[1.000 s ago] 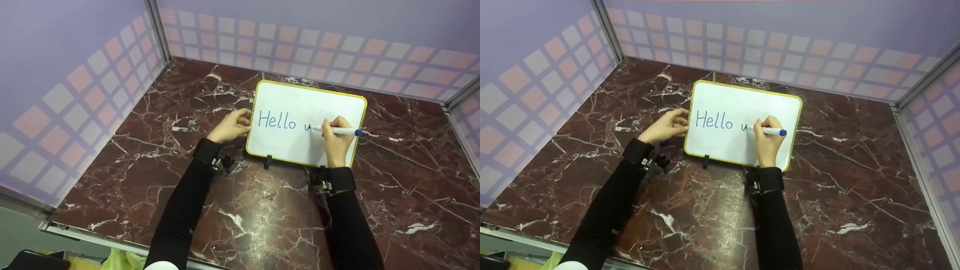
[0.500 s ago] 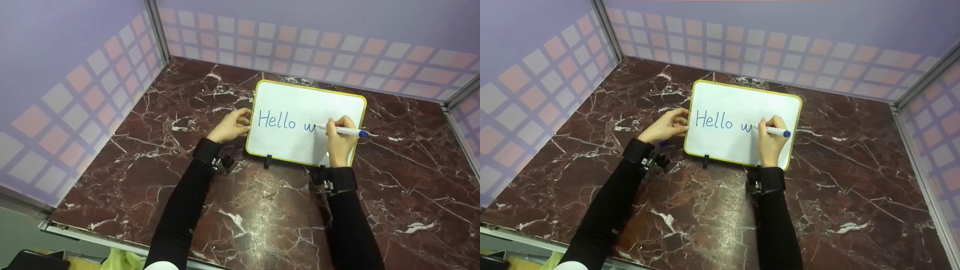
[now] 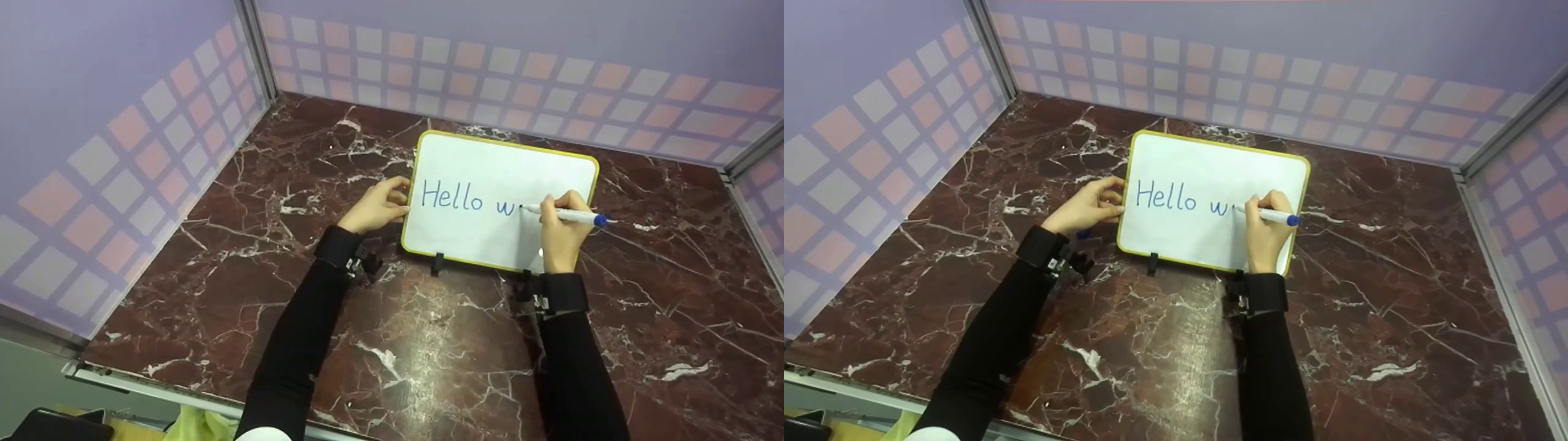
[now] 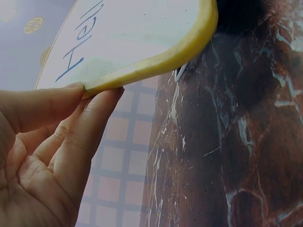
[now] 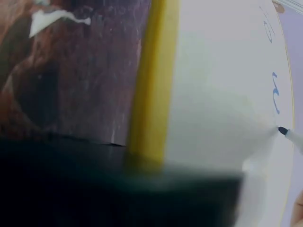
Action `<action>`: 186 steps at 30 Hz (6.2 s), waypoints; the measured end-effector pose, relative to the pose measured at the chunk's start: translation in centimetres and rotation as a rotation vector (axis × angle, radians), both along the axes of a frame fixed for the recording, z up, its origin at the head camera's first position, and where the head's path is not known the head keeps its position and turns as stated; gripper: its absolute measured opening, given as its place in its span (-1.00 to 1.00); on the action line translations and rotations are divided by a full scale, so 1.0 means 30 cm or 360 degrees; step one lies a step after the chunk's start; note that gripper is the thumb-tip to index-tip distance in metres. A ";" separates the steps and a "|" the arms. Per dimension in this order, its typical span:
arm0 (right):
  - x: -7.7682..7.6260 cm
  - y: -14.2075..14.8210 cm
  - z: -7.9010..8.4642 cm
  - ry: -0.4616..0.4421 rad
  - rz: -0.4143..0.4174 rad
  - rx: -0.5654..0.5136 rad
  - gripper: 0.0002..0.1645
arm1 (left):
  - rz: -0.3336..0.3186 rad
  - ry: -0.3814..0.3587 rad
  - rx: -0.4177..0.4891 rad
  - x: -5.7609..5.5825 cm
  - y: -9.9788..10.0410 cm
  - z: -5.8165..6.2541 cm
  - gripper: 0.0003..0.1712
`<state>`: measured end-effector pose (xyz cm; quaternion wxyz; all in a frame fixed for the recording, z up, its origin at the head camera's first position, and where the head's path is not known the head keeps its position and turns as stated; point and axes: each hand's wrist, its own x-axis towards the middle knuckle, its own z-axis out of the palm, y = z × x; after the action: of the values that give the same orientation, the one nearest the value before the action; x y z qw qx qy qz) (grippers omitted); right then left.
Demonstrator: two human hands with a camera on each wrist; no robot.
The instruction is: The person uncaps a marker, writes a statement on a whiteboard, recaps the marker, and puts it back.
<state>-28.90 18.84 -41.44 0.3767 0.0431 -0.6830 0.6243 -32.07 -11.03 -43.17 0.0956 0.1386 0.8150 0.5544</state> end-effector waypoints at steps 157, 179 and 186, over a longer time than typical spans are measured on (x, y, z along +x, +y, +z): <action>0.006 0.186 0.026 -0.0131 -0.0250 -0.0101 -0.57 | -0.0035 -0.0022 -0.0001 0.000 -0.003 -0.001 -0.52; -0.005 0.229 -0.001 0.0071 -0.0159 -0.0518 -0.63 | -0.0033 -0.0012 0.0019 -0.001 -0.001 -0.002 -0.51; -0.007 0.242 0.002 -0.0108 -0.0295 -0.0317 -0.58 | -0.0035 -0.0012 0.0020 0.001 -0.002 0.000 -0.52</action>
<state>-29.12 26.10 -41.39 0.4119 -0.0790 -0.6311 0.6526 -32.03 -11.08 -43.18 0.1040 0.1460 0.8096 0.5589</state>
